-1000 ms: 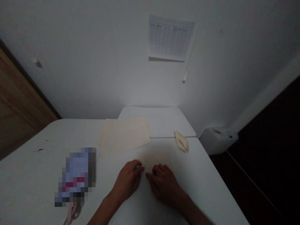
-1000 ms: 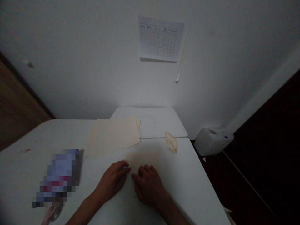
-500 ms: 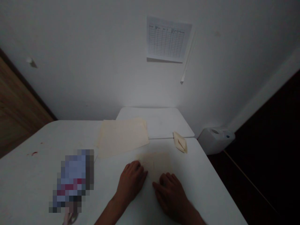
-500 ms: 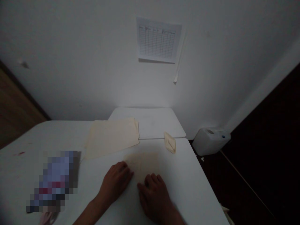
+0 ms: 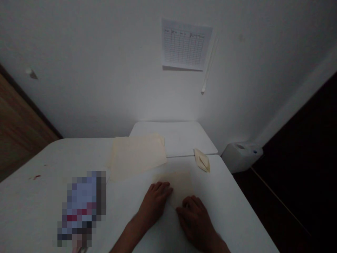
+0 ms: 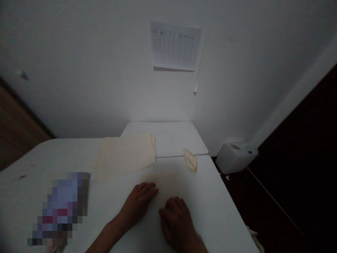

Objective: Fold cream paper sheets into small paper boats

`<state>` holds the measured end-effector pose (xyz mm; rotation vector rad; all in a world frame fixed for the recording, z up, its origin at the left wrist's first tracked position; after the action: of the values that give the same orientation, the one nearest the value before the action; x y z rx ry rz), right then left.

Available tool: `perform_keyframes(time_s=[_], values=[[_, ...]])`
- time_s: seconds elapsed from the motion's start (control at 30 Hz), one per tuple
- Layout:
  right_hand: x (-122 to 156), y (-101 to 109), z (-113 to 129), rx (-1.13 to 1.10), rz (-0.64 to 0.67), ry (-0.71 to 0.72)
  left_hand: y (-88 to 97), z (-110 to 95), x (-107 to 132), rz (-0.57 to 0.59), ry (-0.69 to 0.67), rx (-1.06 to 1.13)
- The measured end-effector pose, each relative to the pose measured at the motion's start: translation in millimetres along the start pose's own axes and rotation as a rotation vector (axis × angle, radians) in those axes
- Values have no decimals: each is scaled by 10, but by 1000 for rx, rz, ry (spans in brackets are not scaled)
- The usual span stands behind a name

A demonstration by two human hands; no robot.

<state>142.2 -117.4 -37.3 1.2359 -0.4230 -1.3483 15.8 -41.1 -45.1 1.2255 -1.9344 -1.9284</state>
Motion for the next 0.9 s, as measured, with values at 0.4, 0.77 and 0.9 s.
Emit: perform_keyframes(time_s=[0.4, 0.77, 0.9], values=[[-58, 129, -506, -387, -258, -381, 144, 20, 47, -36, 56, -56], [-159, -2, -699, -916, -235, -726, 95, -112, 59, -2, 0, 103], [-140, -29, -718, -966, -242, -745, 120, -175, 62, 15, 24, 86]])
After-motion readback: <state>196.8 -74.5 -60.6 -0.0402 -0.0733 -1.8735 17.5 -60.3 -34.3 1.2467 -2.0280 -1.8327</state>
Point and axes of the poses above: each hand's wrist, its own x-axis away from the middle knuckle, its own y-axis out of the back of the hand, z = x × y, the point moved 7 cm from there along -x, towards the middle knuckle, and after that the axes turned 3 degrees about -z, right-handed, at the moved point
